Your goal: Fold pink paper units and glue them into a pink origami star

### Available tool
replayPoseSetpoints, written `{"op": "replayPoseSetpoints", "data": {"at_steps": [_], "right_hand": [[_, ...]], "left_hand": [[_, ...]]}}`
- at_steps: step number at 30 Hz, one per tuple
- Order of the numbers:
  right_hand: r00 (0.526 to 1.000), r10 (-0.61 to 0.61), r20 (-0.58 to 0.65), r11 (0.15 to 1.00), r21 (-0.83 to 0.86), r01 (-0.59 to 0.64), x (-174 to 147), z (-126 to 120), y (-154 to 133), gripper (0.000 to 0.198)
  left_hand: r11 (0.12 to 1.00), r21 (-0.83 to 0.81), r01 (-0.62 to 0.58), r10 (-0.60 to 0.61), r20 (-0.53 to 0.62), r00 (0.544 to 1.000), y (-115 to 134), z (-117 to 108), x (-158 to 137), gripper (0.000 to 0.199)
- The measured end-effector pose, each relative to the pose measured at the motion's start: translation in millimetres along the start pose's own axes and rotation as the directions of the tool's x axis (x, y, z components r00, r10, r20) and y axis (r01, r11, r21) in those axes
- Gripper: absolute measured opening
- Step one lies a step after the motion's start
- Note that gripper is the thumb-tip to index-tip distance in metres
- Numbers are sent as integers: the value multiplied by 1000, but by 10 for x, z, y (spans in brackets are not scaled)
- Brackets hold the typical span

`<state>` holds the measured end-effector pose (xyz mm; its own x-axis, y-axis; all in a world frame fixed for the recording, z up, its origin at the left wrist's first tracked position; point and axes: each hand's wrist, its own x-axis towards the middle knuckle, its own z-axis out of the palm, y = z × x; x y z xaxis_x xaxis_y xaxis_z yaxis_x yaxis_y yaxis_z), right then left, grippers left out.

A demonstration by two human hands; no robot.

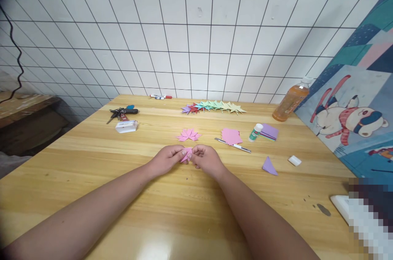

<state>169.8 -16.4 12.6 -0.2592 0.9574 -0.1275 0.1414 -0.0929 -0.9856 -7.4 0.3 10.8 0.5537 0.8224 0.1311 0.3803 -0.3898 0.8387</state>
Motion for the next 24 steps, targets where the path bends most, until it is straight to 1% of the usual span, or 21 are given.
{"op": "replayPoseSetpoints", "data": {"at_steps": [10, 17, 21, 24], "right_hand": [[997, -69, -40, 996, -64, 66, 13, 7, 69, 20], [996, -72, -58, 993, -101, 66, 28, 5, 93, 21], [997, -70, -30, 992, -111, 66, 11, 9, 79, 20], [995, -104, -7, 989, -102, 103, -21, 21, 37, 18]], "left_hand": [[999, -29, 17, -17, 2, 1000, 3, 6, 12, 38], [992, -127, 24, -24, 4, 1000, -27, 19, 9, 30], [995, -97, 25, -25, -4, 1000, -28, 18, 6, 27], [999, -36, 31, -31, -9, 999, -6, 13, 1, 28]]}}
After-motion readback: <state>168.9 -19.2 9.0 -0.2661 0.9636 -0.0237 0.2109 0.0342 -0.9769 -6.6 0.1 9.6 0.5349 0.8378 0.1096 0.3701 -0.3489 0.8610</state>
